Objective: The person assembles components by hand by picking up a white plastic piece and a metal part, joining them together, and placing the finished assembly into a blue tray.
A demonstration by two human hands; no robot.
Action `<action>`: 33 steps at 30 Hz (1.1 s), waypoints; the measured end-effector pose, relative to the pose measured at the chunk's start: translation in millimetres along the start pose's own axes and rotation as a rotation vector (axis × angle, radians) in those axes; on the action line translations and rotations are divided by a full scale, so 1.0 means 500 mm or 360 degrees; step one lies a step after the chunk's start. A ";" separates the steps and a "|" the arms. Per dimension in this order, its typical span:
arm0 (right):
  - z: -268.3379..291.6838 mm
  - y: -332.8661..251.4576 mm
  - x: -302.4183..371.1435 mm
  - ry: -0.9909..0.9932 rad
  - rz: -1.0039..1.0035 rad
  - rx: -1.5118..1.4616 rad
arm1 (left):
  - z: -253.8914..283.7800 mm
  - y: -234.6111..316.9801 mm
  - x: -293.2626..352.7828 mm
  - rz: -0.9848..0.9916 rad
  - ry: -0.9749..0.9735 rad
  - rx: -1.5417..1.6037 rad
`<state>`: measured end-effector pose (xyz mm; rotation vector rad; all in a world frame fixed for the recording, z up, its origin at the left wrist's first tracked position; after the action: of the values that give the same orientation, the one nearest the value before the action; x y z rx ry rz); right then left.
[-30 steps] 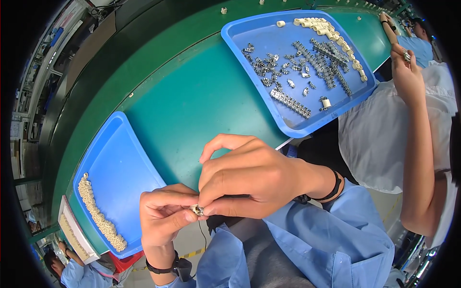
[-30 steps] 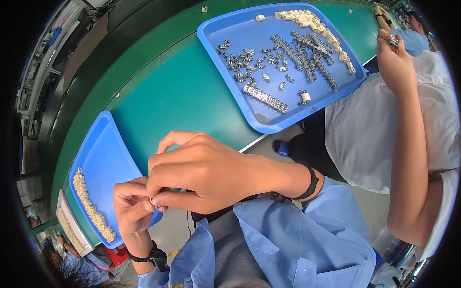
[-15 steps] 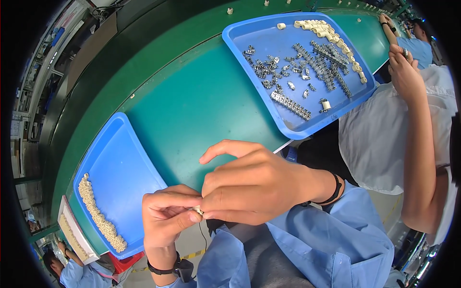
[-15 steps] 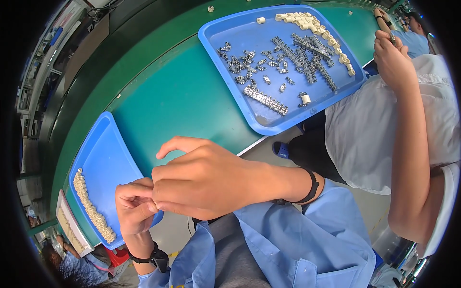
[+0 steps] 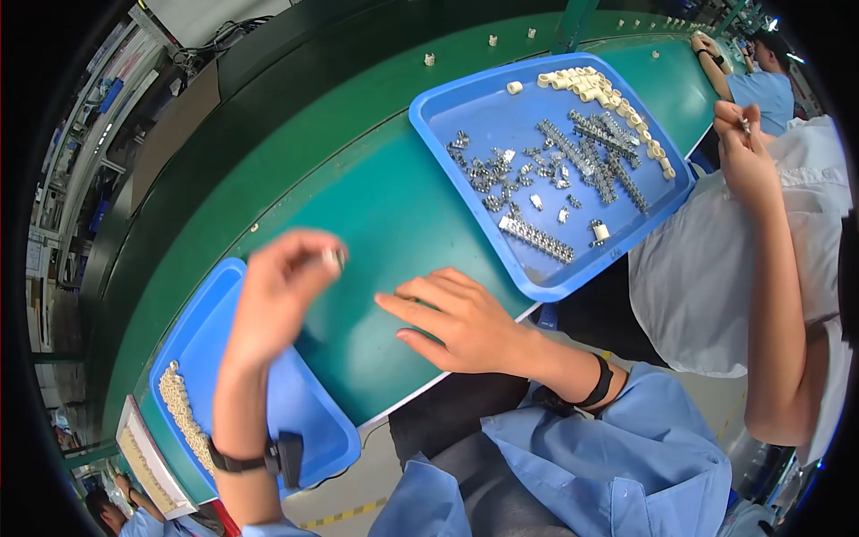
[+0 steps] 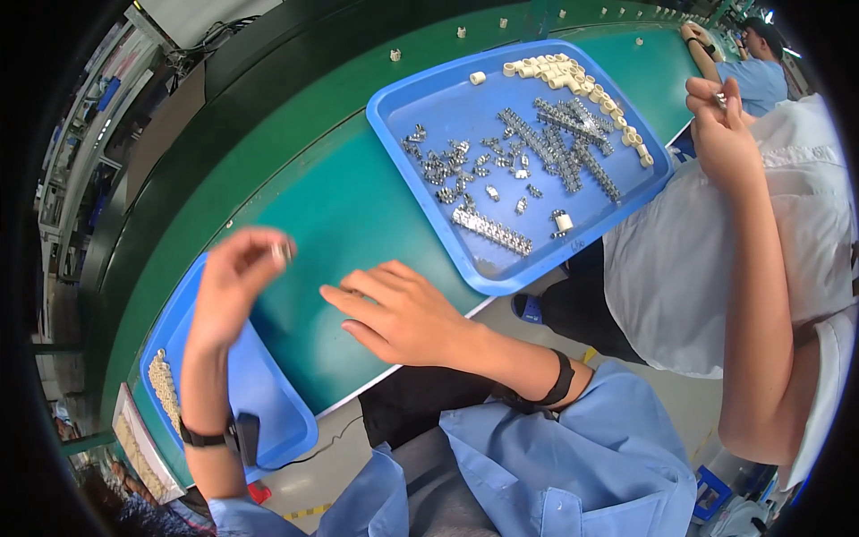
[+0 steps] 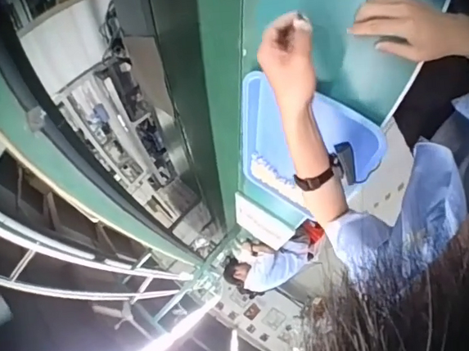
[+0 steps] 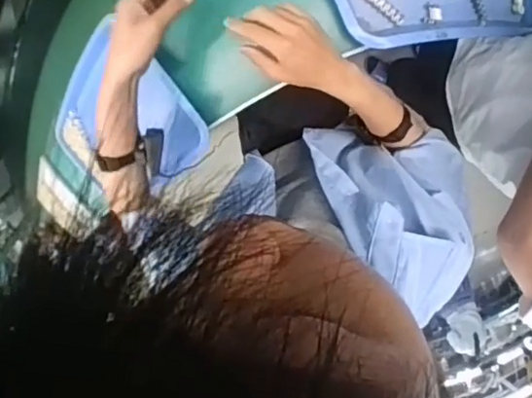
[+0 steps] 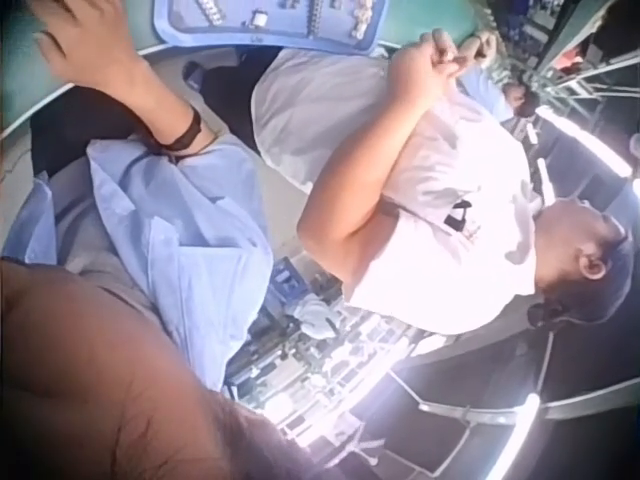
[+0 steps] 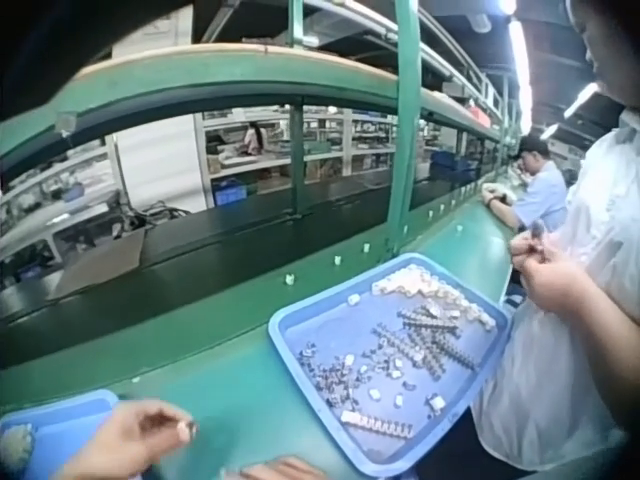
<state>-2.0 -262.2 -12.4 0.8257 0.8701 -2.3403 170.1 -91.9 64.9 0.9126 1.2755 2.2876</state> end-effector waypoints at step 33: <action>0.254 0.269 0.065 -0.0650 -0.0882 0.0769 | -0.081 0.077 -0.553 -0.0736 0.0915 -0.0324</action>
<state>14.7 -449.5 -10.5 0.2520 0.3844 -3.1245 342.3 -300.2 -17.0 -0.1288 1.2562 2.2951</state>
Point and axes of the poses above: each hand's wrist, its own x-axis away from the middle knuckle, its own z-axis out of the back of the hand, y = z × x, the point moved 1 cm from there along -x, towards the middle knuckle, and after that the axes turned 15 degrees about z, right-handed, at the moved point
